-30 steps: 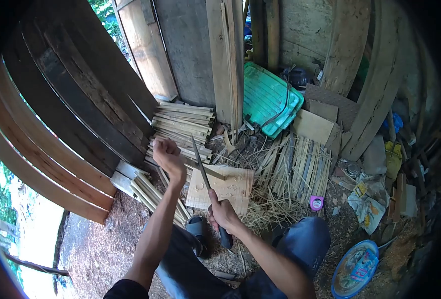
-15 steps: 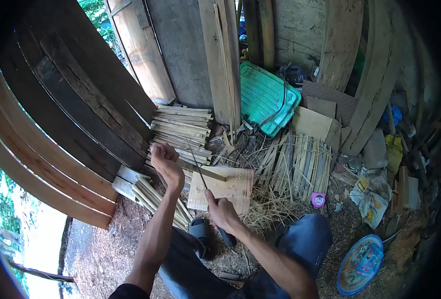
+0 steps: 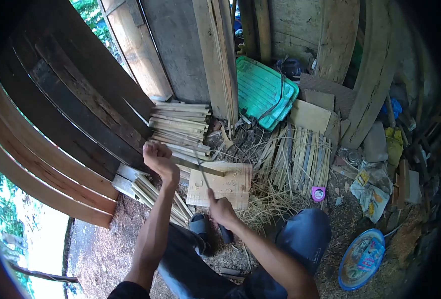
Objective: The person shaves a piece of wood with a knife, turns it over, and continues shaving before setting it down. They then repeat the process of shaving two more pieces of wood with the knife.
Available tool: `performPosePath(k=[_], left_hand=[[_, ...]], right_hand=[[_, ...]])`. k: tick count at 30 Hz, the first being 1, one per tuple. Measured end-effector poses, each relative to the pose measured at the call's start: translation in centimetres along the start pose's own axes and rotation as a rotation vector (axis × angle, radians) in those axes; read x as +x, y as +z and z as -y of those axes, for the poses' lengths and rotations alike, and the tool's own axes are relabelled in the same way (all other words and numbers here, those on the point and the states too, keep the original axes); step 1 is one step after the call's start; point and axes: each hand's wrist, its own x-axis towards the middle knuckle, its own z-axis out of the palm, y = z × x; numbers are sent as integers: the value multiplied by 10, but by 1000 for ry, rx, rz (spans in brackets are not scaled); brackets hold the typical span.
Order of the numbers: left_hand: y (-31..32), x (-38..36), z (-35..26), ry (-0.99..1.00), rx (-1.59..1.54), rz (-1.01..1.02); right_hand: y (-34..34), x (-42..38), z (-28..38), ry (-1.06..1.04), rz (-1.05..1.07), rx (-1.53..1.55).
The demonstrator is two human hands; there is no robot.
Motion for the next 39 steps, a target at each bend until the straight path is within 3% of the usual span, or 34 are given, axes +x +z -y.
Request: performPosePath(k=[2, 4, 6, 7, 11, 14, 16, 18, 19, 22, 23, 26, 27, 30, 31, 32, 34, 38, 39], left_hand=[[-4, 3, 2, 47, 49, -145], [-6, 5, -2, 34, 45, -165], [-4, 1, -2, -17, 15, -106], [-1, -4, -1, 8, 18, -83], [5, -15, -1, 57, 12, -41], [1, -11, -1, 23, -9, -71], [8, -14, -4, 4, -15, -79], [13, -20, -6, 18, 27, -35], [11, -20, -2, 69, 59, -11], [7, -13, -3, 38, 9, -130], [2, -9, -2, 60, 60, -129], [-7, -3, -4, 9, 24, -102], [-4, -4, -3, 3, 24, -103], [-2, -9, -2, 47, 14, -47], [-4, -7, -2, 29, 4, -81], [-5, -5, -2, 13, -10, -115], [-12, 3, -2, 13, -5, -115], [-10, -1, 1, -4, -20, -70], [-2, -4, -1, 13, -24, -108]], right_hand=[[-2, 5, 0, 324, 128, 139], [-4, -2, 16, 330, 119, 154], [-6, -15, 29, 218, 159, 135], [-2, -17, 29, 62, 53, -23], [5, 9, -26, 336, 71, 130], [-8, -9, 19, 335, 88, 47], [-9, -13, 23, 378, 81, 180], [-2, -13, 10, -41, 3, -22], [3, -7, -3, -97, -46, -12], [4, 11, -28, 453, 97, 301], [6, 15, -31, 309, 48, 62], [-7, -4, 9, 293, 109, 80], [-9, -10, 15, 172, 66, -84], [6, -1, -21, 66, 57, -54], [6, 7, -24, 337, 50, 29], [-4, 9, -29, 476, 126, 253], [-5, 13, -22, 323, 70, -200], [3, 3, -18, 266, 46, -110], [5, 2, -24, 141, 24, -112]])
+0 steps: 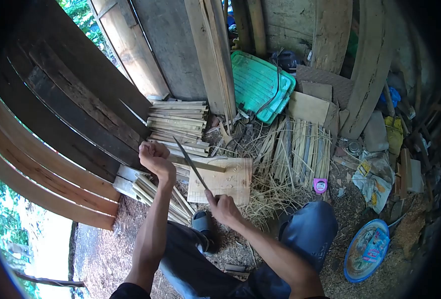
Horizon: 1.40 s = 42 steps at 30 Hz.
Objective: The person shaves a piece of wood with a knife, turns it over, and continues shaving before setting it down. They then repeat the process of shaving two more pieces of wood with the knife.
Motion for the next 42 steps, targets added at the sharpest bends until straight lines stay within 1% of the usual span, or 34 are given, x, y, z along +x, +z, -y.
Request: performPosePath(k=[1, 2, 3, 4, 5, 6, 8, 9, 11, 12, 13, 14, 15, 16, 18, 19, 21, 22, 23, 24, 25, 26, 27, 30, 33, 34, 35, 36, 37, 38, 39, 40, 42], left_hand=[[-3, -2, 1, 30, 12, 80], [-5, -4, 0, 23, 19, 89], [-4, -4, -1, 23, 19, 102], [-4, -2, -3, 31, 15, 108], [-4, 0, -3, 20, -2, 65], [-3, -1, -1, -1, -16, 18], [-3, -3, 1, -22, -18, 31], [-3, -2, 2, -28, -15, 44], [-6, -5, 4, -18, -23, 45], [-5, -6, 1, 4, 12, 40], [-1, -5, -1, 32, 41, 40], [0, -6, -1, 40, 36, 44], [-1, -9, 1, 35, 25, 30], [0, -10, 1, 24, 15, 20], [3, -12, 2, 25, 21, 42], [3, -13, 0, 31, 26, 54], [6, -11, -1, 11, 53, 15], [7, -8, -2, -9, 24, 17], [9, -6, -1, -30, -7, 22], [6, -4, -2, -114, -80, 38], [7, -1, -3, -115, -84, 43], [10, 2, -2, -133, -176, 25], [11, 5, -2, -152, -265, 6], [4, 10, 1, -170, -261, 1], [9, 4, 4, -144, -243, -51], [9, -1, 8, 106, 66, -16], [10, -4, 11, 355, 373, 22], [3, 7, 4, -91, -182, -24], [2, 11, 2, -154, -220, 35], [3, 11, 3, -167, -214, 17], [8, 9, 0, -178, -209, -2], [10, 7, -1, -181, -208, -5], [15, -1, -1, -131, -153, 49]], right_hand=[[3, 0, -7, -123, -23, -1], [1, 7, -13, 104, 29, 15], [2, 18, -27, 313, 52, 272], [3, 21, -30, 200, -36, 58], [5, 24, -33, 91, -129, -153], [4, 19, -26, 97, -135, -150], [-1, 4, -7, 158, -3, 54], [0, 5, -12, 162, -4, 50], [5, 5, -26, -119, -73, -31], [0, 5, -22, 68, -65, -42], [4, 19, -38, 440, 35, 388], [1, 27, -57, 468, 37, 298], [-1, 30, -62, 497, 39, 212], [7, 35, -66, 494, 35, 222], [21, 39, -77, 426, -50, 48], [15, 32, -58, 427, -47, 41], [-3, 7, -11, 266, 37, 42], [-14, -6, 17, 214, 86, 111], [-14, -9, 28, 217, 86, 111], [-14, -10, 35, 155, 140, 213], [-17, -13, 47, 89, 189, 315], [-22, -19, 61, 50, 196, 446], [-28, -22, 66, 49, 190, 450], [-28, -23, 69, -142, 133, 651], [-18, -20, 51, -137, 114, 663], [-20, -24, 51, 52, 179, 577], [-22, -24, 52, 49, 173, 577], [-26, -24, 52, 106, 215, 542], [-29, -25, 54, 167, 258, 507], [-33, -27, 57, 112, 206, 446], [-32, -26, 58, 110, 207, 445], [-30, -26, 57, -11, 163, 401], [-29, -29, 56, -230, 62, 271]])
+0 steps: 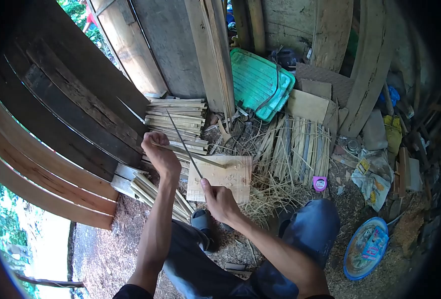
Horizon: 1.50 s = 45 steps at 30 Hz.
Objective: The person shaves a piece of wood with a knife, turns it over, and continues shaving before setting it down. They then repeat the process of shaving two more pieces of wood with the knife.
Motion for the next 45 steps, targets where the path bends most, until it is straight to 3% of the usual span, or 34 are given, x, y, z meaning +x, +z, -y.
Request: performPosePath(k=[1, 3, 4, 5, 8, 10, 11, 14, 17, 18, 21, 23, 26, 29, 30, 33, 38, 41, 42, 45], left_hand=[[-1, -4, 1, 1, 1, -4], [-3, -6, 5, 70, 88, 32], [-7, -3, 5, 55, 75, 34], [-12, 0, 6, 53, 55, 35], [-10, 0, 2, 43, -15, 91], [-13, 0, 2, -20, -69, 62], [-15, 0, 3, -20, -61, 45], [-8, 5, 2, 55, -14, 78], [-7, 11, 8, 80, 7, 71], [-3, 10, 10, 70, 3, 29], [-11, 17, 8, 60, -44, 40], [-12, 18, 10, 68, -49, 39], [-2, 11, 10, 93, -15, 25], [-6, 4, 11, 100, 101, 115], [-4, 3, 8, 106, 94, 44], [-12, 11, 3, 37, -51, -3], [-4, 3, 2, 56, -19, -22], [-4, -1, 9, 118, 22, 0], [-5, 0, 7, 79, -23, -67], [-10, 6, 4, 61, -57, -88]], right_hand=[[2, 0, -7, 1, 4, -2], [8, 10, -25, 439, 14, 111], [4, 12, -30, 643, 0, 331], [-1, 15, -35, 767, -32, 395], [-6, 16, -43, 764, -31, 400], [-8, 11, -29, 541, 8, 305], [-8, 7, -20, 553, 20, 299], [-1, -4, 2, 183, -28, 370], [9, -8, -19, 126, -31, 343], [10, -6, -21, 352, -9, 309], [7, -1, -18, 506, -8, 396], [4, 0, -9, 505, 39, 449], [7, -4, -12, 195, -14, 169], [12, 5, -37, 326, 6, 111], [12, 7, -39, 469, 10, 310], [7, 11, -33, 471, 53, 251], [10, -1, -9, 254, 9, -52], [22, 10, -53, 261, -89, -94], [18, 11, -54, 391, -46, 80], [18, 13, -46, 447, -19, 162]])
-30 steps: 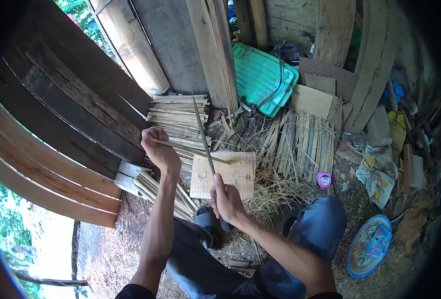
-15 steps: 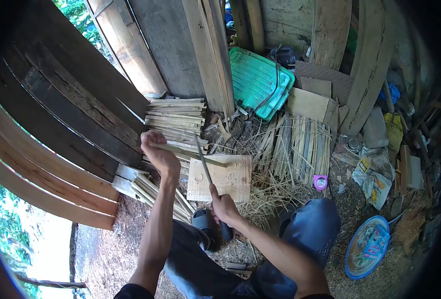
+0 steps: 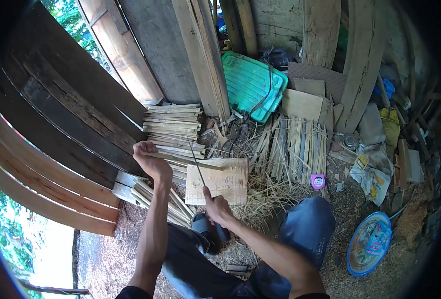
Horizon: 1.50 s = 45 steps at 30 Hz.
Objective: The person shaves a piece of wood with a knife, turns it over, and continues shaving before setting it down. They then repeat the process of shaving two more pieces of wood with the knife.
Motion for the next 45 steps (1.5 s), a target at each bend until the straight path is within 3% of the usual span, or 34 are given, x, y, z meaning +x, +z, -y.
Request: performPosePath(k=[2, 5, 8, 10, 12, 14, 16, 17, 18, 20, 21, 22, 24, 27, 32, 33, 36, 38, 40, 42, 44, 45], left_hand=[[4, -3, -1, -7, 0, 4], [8, -8, 3, 59, 94, 78], [2, -8, 4, 35, 127, 67], [-1, -2, 2, 27, 92, 59], [-5, -2, 2, 8, 53, 32], [-3, 0, 3, 39, 66, 60], [9, -7, 1, 41, 67, 28], [12, -10, 1, 45, 79, 22], [12, -12, 0, 55, 91, 9], [5, -10, 5, 78, 82, -1], [4, -9, 6, 82, 107, 34], [4, -9, 7, 85, 133, 68], [7, -9, 11, 102, 145, 74], [11, -16, 9, 104, 220, 60], [16, -2, 11, 52, 74, 0], [14, -1, 9, 39, 135, 0], [9, 0, 8, 0, 161, -50], [7, -1, 8, 60, 109, -95], [-3, 7, 6, 49, 58, -145], [-4, 7, -1, 48, 103, -165], [-7, 7, 0, 30, 74, -146], [-4, 4, -1, 27, 93, -118]], right_hand=[[-2, -21, 23, -48, -18, -35], [-2, -16, 19, -305, -61, -293], [-7, 37, -30, -81, -104, -161], [-7, 30, -16, -144, -170, -253], [-4, 9, 1, -20, -32, -66], [-4, -8, 19, -19, -57, -113], [-1, -13, 19, -177, -88, -302], [2, -8, 9, -368, -156, -314], [2, 6, -9, -361, -146, -322], [-5, 38, -40, -136, -180, -263], [-10, 44, -46, 198, -189, 76], [-24, 43, -50, 249, -89, 188], [-19, 40, -51, 131, -291, -327], [-11, 17, -19, 126, -130, 29], [1, -28, 30, -258, 104, -103], [7, -20, 23, -478, -30, -241], [13, 3, -4, -301, -141, -211], [14, 10, -11, -415, -155, -271], [21, -2, 0, -304, -169, -320], [24, -19, 15, -344, -171, -266], [19, -29, 28, -72, 127, 143], [17, -24, 26, -69, 103, 120]])
